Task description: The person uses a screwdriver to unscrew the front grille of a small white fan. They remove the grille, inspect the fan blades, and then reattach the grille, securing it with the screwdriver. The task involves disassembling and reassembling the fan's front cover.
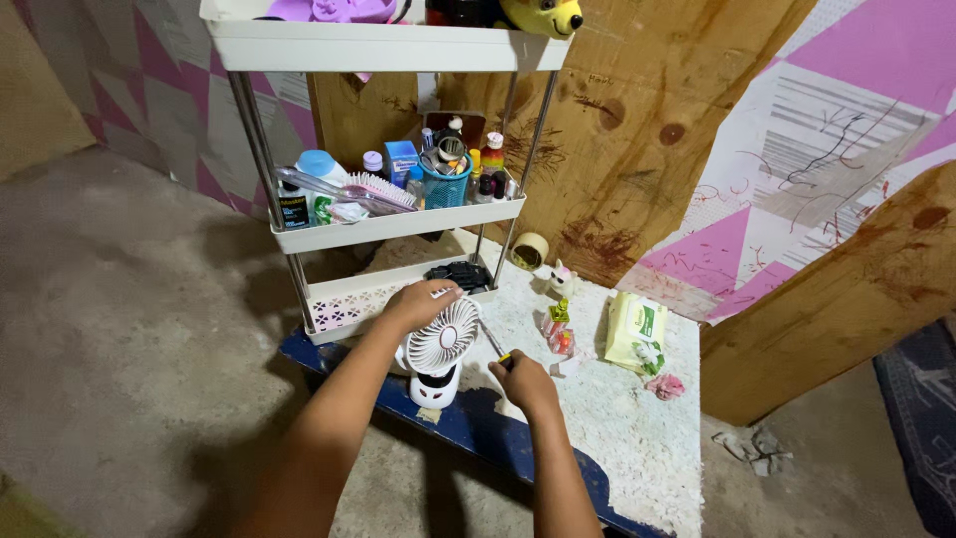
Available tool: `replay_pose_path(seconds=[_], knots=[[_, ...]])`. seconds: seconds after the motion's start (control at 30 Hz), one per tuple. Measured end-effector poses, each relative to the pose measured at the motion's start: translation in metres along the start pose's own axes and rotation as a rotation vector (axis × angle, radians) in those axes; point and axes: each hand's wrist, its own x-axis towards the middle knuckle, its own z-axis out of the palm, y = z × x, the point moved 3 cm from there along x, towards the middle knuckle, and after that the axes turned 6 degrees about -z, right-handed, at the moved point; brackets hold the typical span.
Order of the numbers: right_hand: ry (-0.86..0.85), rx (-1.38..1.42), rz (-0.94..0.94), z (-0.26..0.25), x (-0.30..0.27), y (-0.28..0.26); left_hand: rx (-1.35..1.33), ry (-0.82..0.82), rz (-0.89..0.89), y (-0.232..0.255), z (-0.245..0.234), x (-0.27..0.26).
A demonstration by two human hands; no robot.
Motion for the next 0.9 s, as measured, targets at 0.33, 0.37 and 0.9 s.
replay_pose_path(seconds=[0.33, 0.37, 0.9], knots=[[-0.004, 0.049, 0.034, 0.005, 0.005, -0.011, -0.036, -0.003, 0.012, 0.002, -0.002, -0.005], [-0.017, 0.034, 0.040, 0.001, 0.006, -0.012, -0.037, -0.002, 0.013, 0.003, -0.002, -0.006], [0.026, -0.141, -0.008, -0.011, 0.007, -0.021, -0.043, -0.052, 0.008, 0.003, 0.001, -0.002]])
